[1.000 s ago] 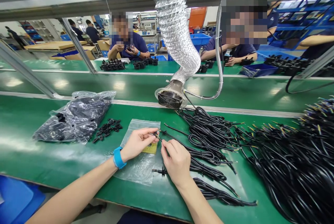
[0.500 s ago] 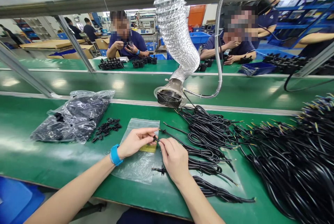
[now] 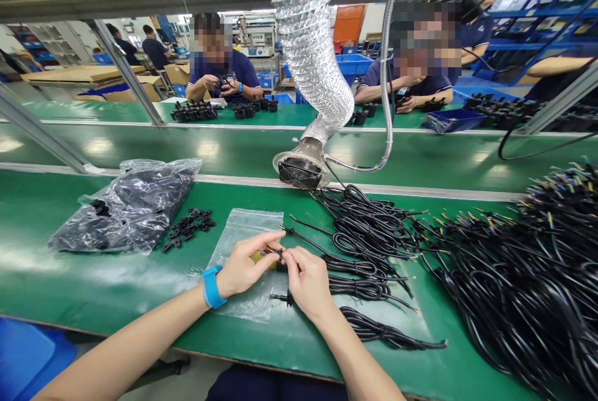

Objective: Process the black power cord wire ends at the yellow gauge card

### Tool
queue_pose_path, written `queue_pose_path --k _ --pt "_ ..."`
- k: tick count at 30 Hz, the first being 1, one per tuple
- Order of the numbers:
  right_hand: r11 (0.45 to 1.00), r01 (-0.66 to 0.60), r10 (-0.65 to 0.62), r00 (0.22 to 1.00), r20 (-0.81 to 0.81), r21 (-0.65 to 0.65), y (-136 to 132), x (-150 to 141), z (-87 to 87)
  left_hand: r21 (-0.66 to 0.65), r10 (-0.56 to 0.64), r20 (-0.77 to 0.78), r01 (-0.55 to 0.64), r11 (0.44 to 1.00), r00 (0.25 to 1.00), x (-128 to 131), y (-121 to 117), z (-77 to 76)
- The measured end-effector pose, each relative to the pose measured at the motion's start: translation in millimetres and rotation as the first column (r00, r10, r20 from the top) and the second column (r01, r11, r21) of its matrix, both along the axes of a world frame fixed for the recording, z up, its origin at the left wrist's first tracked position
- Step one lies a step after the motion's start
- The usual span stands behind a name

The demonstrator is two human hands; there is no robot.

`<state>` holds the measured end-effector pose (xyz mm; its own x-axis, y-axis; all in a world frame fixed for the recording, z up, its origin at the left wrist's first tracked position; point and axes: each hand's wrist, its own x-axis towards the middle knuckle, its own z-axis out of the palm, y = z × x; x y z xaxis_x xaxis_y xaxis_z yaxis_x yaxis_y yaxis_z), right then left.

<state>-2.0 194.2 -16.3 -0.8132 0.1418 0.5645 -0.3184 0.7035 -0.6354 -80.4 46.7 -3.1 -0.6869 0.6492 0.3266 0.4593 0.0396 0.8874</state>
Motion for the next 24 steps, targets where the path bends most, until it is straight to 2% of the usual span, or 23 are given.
queue_pose_path --k 4,8,11,17,24 --pt "1.000 0.026 -0.025 0.999 0.023 -0.018 -1 -1 1.1 -0.031 0.016 -0.057 -0.018 0.999 0.998 -4 1 -0.7" --pt "0.994 0.095 -0.095 0.995 -0.013 -0.050 -2 -2 -0.4 -0.002 0.055 0.073 -0.055 0.999 0.996 -11 3 -5.6" --pt "0.995 0.088 -0.089 0.996 -0.008 -0.040 0 -1 -3.5 0.000 0.057 0.106 -0.058 0.998 0.993 -12 3 -8.3" --pt "0.997 0.051 -0.053 0.998 0.030 0.059 1 1 -6.0 -0.038 0.019 -0.098 -0.023 0.999 0.995 -6 0 -8.5" --pt "0.999 0.046 -0.046 0.997 0.068 0.006 1 2 -0.3 0.003 0.012 -0.182 -0.012 1.000 0.983 -5 2 -9.0"
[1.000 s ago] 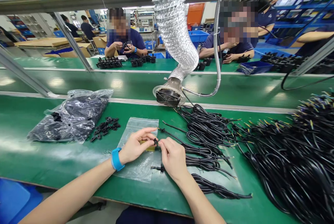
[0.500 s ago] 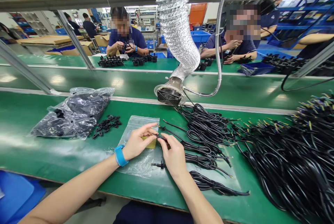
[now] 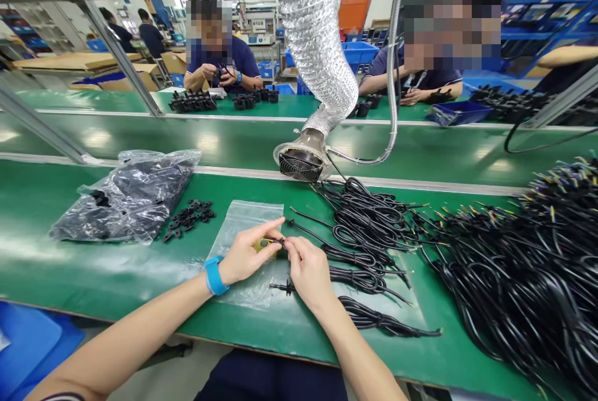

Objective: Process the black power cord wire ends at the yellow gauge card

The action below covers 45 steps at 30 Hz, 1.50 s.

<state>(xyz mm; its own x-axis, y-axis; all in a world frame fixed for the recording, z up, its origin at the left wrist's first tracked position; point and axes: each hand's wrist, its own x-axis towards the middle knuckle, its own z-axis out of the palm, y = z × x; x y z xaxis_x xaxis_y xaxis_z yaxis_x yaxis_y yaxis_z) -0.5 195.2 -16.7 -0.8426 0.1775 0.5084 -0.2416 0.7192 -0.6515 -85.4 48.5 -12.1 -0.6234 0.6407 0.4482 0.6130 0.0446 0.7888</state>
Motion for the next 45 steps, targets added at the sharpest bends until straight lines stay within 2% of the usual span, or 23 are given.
queue_pose_path --k 7,10,13,16,18,22,27,30,33,36,38,40,41,42,44,45 --pt "0.998 -0.017 0.018 1.000 0.014 -0.067 1 -2 1.2 -0.009 -0.033 -0.117 0.032 0.999 0.993 -1 -2 1.8" --pt "0.998 -0.033 0.036 0.998 0.046 -0.052 3 1 5.1 -0.026 -0.039 -0.137 0.035 0.999 0.990 -1 -3 2.5" --pt "0.994 -0.017 0.009 0.997 0.073 0.110 8 15 10.5 -0.050 -0.054 -0.193 0.045 0.998 0.980 3 -3 4.0" --pt "0.943 0.069 -0.079 0.997 0.016 0.325 18 36 10.9 -0.071 -0.125 -0.259 0.110 0.991 0.958 11 -2 4.7" --pt "0.905 0.108 -0.117 0.993 -0.004 0.411 28 48 7.6 -0.109 -0.198 -0.304 0.172 0.979 0.932 16 -1 4.2" --pt "0.837 0.122 -0.183 0.981 0.062 0.533 47 55 -1.2 -0.245 -0.320 -0.378 0.240 0.939 0.869 23 1 3.5" --pt "0.789 0.132 -0.242 0.965 0.106 0.600 53 52 -5.9 -0.297 -0.371 -0.395 0.265 0.917 0.841 21 0 4.2" --pt "0.792 0.115 -0.236 0.963 0.127 0.600 50 60 -4.3 -0.331 -0.378 -0.413 0.251 0.910 0.828 20 -1 2.1" --pt "0.818 0.069 -0.201 0.965 0.171 0.572 51 69 2.8 -0.345 -0.385 -0.425 0.246 0.906 0.819 20 0 0.9" --pt "0.836 0.043 -0.176 0.965 0.193 0.547 56 59 15.9 -0.315 -0.343 -0.443 0.214 0.925 0.828 14 0 6.1" --pt "0.819 0.055 -0.175 0.972 0.158 0.571 62 37 24.0 -0.294 -0.247 -0.469 0.113 0.949 0.848 1 -4 13.6" --pt "0.779 0.069 -0.179 0.977 0.116 0.624 66 7 27.6 -0.315 -0.080 -0.498 -0.094 0.944 0.864 -22 -15 22.4" --pt "0.751 0.070 -0.186 0.977 0.109 0.656 67 -8 27.1 -0.352 0.017 -0.512 -0.228 0.908 0.859 -35 -23 26.6" --pt "0.722 0.064 -0.194 0.974 0.113 0.689 66 -23 25.2 -0.407 0.111 -0.527 -0.364 0.838 0.842 -48 -33 30.5" --pt "0.670 0.031 -0.210 0.966 0.150 0.742 64 -46 18.7 -0.542 0.245 -0.552 -0.566 0.621 0.797 -73 -55 36.6" --pt "0.657 0.007 -0.213 0.961 0.176 0.754 63 -54 15.3 -0.606 0.280 -0.556 -0.612 0.509 0.783 -84 -66 38.5"
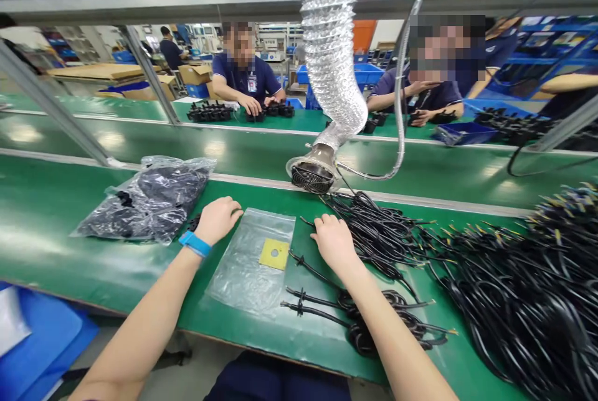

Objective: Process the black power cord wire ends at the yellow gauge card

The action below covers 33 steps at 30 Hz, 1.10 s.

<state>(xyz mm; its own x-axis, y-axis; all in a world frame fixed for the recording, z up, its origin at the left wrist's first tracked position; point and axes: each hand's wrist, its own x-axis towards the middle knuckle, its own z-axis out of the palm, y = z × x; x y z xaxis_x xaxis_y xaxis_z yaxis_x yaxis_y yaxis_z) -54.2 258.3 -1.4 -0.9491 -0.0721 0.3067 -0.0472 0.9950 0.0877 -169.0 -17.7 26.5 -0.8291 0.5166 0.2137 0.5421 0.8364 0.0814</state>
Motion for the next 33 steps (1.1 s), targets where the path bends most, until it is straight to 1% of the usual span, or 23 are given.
queue_pose_path --k 1,2,4,6,7,8,10,11,12,13,15,18,22,25,28,30,31,32,33 --pt "1.000 -0.003 0.003 1.000 0.029 0.002 -1 -5 -2.8 -0.071 0.076 0.031 -0.073 0.995 0.997 -8 -10 1.2" --pt "1.000 -0.003 0.003 0.999 0.050 -0.012 -1 -6 -4.5 -0.123 0.122 0.061 -0.113 0.986 0.991 -15 -18 1.8" --pt "0.996 0.018 -0.013 0.998 0.054 -0.085 -2 -3 -3.3 -0.179 0.148 0.109 -0.127 0.976 0.983 -22 -29 1.6" --pt "0.973 0.037 -0.033 0.999 0.023 -0.228 -4 6 3.3 -0.195 0.129 0.138 -0.101 0.976 0.982 -24 -33 1.1" --pt "0.946 0.031 -0.031 1.000 0.006 -0.324 -6 11 7.6 -0.197 0.113 0.150 -0.082 0.977 0.982 -24 -34 1.1" --pt "0.906 0.010 -0.016 1.000 -0.011 -0.424 -9 15 11.7 -0.200 0.096 0.161 -0.063 0.978 0.982 -24 -35 1.3" --pt "0.807 -0.068 0.048 0.998 -0.050 -0.586 -19 22 17.1 -0.213 0.065 0.185 -0.024 0.977 0.981 -23 -35 2.4" --pt "0.765 -0.106 0.084 0.994 -0.065 -0.635 -26 25 17.7 -0.225 0.053 0.194 -0.009 0.974 0.980 -22 -36 3.2" --pt "0.736 -0.136 0.114 0.991 -0.076 -0.663 -32 26 16.7 -0.239 0.047 0.200 0.002 0.971 0.979 -22 -36 4.1" --pt "0.721 -0.154 0.138 0.987 -0.078 -0.675 -38 28 14.4 -0.252 0.045 0.203 0.008 0.968 0.978 -21 -36 5.0" --pt "0.720 -0.165 0.162 0.984 -0.067 -0.674 -48 30 7.0 -0.271 0.049 0.196 0.006 0.963 0.979 -19 -35 6.8" --pt "0.758 -0.180 0.167 0.983 -0.080 -0.627 -55 34 -4.3 -0.253 0.054 0.151 -0.014 0.967 0.987 -17 -33 9.1" --pt "0.828 -0.237 0.198 0.971 -0.131 -0.509 -53 37 -10.2 -0.123 0.040 0.069 -0.031 0.992 0.997 -16 -28 9.5" --pt "0.858 -0.275 0.245 0.962 -0.125 -0.433 -52 37 -9.7 -0.030 0.032 0.067 -0.030 0.999 0.997 -16 -24 6.3" --pt "0.892 -0.321 0.306 0.947 -0.097 -0.318 -53 36 -8.5 0.055 0.009 0.077 -0.013 0.998 0.997 -14 -18 0.9" --pt "0.904 -0.341 0.333 0.940 -0.074 -0.258 -55 37 -7.9 0.164 -0.013 0.073 0.001 0.986 0.997 -11 -12 -3.0" --pt "0.904 -0.347 0.340 0.938 -0.069 -0.250 -55 37 -7.7 0.244 -0.031 0.075 0.011 0.970 0.997 -9 -8 -5.0" --pt "0.900 -0.350 0.343 0.936 -0.072 -0.258 -55 37 -7.4 0.339 -0.059 0.092 0.024 0.940 0.994 -6 -4 -7.1" --pt "0.892 -0.349 0.340 0.937 -0.084 -0.286 -56 37 -7.0 0.445 -0.104 0.130 0.035 0.895 0.986 -2 1 -9.2"
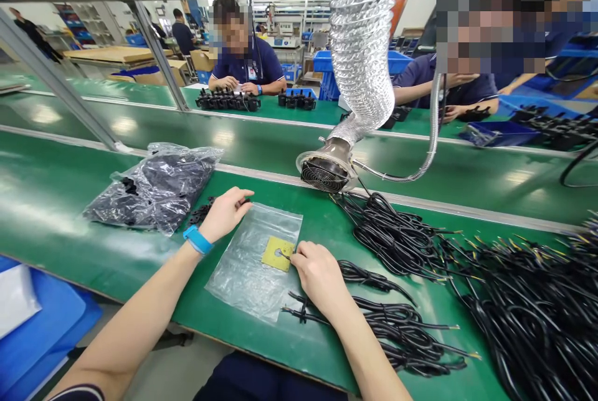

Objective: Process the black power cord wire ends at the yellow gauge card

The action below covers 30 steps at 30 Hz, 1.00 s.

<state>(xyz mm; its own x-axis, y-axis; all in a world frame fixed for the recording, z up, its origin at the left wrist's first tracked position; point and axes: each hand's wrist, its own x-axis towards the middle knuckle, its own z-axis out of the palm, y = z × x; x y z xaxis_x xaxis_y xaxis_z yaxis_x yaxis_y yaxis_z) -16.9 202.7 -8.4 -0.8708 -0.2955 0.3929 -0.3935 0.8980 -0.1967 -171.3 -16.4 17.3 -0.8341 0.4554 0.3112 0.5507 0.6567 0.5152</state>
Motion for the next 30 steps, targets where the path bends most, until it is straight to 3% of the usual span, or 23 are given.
queue_pose_path --k 1,3,6,9,13,19,30 --pt "0.998 0.007 -0.007 1.000 0.000 -0.054 0 0 0.6 0.126 -0.049 0.075 0.039 0.991 0.996 4 6 -2.2" --pt "0.973 0.038 -0.041 0.999 -0.008 -0.229 0 0 2.6 0.375 -0.192 0.272 0.080 0.924 0.943 14 17 -6.8" --pt "0.860 0.085 -0.112 0.993 -0.023 -0.502 0 1 7.2 0.617 -0.408 0.503 0.014 0.787 0.762 29 33 -13.7" --pt "0.782 0.119 -0.165 0.986 -0.019 -0.612 -1 1 11.4 0.711 -0.541 0.588 -0.065 0.700 0.602 42 44 -17.4" --pt "0.769 0.132 -0.212 0.976 -0.053 -0.626 -3 1 12.4 0.734 -0.613 0.629 -0.105 0.671 0.478 53 49 -16.2" --pt "0.795 0.082 -0.199 0.971 -0.130 -0.601 -3 -1 8.0 0.735 -0.631 0.649 -0.138 0.664 0.425 56 49 -13.9" --pt "0.852 0.047 -0.139 0.981 -0.138 -0.522 -2 -1 6.0 0.751 -0.627 0.640 -0.190 0.632 0.444 58 51 -13.2"
